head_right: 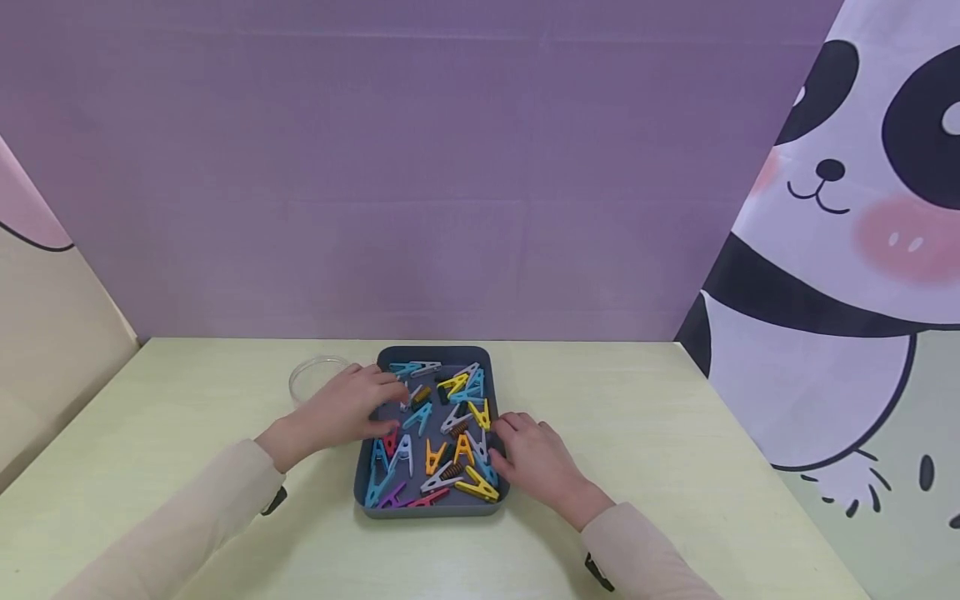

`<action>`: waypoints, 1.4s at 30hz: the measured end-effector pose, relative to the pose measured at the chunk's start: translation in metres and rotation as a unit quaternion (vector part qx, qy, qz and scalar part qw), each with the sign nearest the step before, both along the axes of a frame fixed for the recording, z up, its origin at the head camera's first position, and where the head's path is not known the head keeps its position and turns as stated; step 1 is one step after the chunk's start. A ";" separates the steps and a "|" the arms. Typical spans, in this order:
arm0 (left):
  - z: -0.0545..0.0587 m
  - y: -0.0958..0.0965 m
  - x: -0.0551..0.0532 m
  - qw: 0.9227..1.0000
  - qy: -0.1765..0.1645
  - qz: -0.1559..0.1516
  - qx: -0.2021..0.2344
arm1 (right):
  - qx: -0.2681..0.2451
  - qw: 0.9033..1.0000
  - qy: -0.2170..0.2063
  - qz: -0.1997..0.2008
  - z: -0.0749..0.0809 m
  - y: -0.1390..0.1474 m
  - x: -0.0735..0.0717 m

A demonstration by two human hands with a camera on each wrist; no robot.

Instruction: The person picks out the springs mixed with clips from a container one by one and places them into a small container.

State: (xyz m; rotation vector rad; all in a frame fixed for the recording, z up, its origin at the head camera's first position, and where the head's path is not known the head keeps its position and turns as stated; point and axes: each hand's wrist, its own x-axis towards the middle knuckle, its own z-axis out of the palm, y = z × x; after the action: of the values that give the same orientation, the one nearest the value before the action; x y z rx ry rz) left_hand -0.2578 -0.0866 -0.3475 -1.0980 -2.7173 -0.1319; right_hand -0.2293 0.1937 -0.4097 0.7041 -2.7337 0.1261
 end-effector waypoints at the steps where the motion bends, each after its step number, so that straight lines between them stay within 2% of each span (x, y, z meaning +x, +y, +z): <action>1: -0.002 0.002 0.001 1.000 -0.002 -0.005 -0.003 | 0.000 1.000 0.000 0.000 0.000 0.000 0.000; 6: -0.015 0.013 0.002 0.999 -0.009 -0.025 -0.018 | 0.000 1.000 -0.001 0.000 0.001 0.000 0.000; 13: -0.024 0.031 0.002 0.998 -0.027 -0.028 -0.050 | 0.003 1.000 0.005 0.005 0.001 0.001 0.000; 20: -0.034 0.043 -0.001 0.996 -0.024 -0.040 -0.070 | 0.002 1.000 0.002 0.006 0.001 0.000 -0.001; 25: -0.037 0.052 -0.003 0.995 -0.039 -0.036 -0.084 | 0.001 1.000 -0.001 0.004 0.001 0.000 -0.001; 30: -0.041 0.059 -0.005 0.994 -0.034 -0.030 -0.098 | 0.001 1.000 0.003 0.007 0.002 0.001 0.000; 37: -0.039 0.066 -0.003 0.992 -0.038 -0.015 -0.116 | 0.002 1.000 -0.003 0.005 0.002 0.000 0.000; 42: -0.040 0.070 -0.004 0.992 -0.037 -0.010 -0.120 | 0.002 1.000 0.008 0.011 0.003 0.000 0.001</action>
State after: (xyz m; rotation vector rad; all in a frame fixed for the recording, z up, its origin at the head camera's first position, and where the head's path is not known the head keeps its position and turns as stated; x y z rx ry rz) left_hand -0.2617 -0.0170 -0.3875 -1.2053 -2.8456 0.1590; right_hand -0.2288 0.1941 -0.4071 0.7332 -2.7133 0.1187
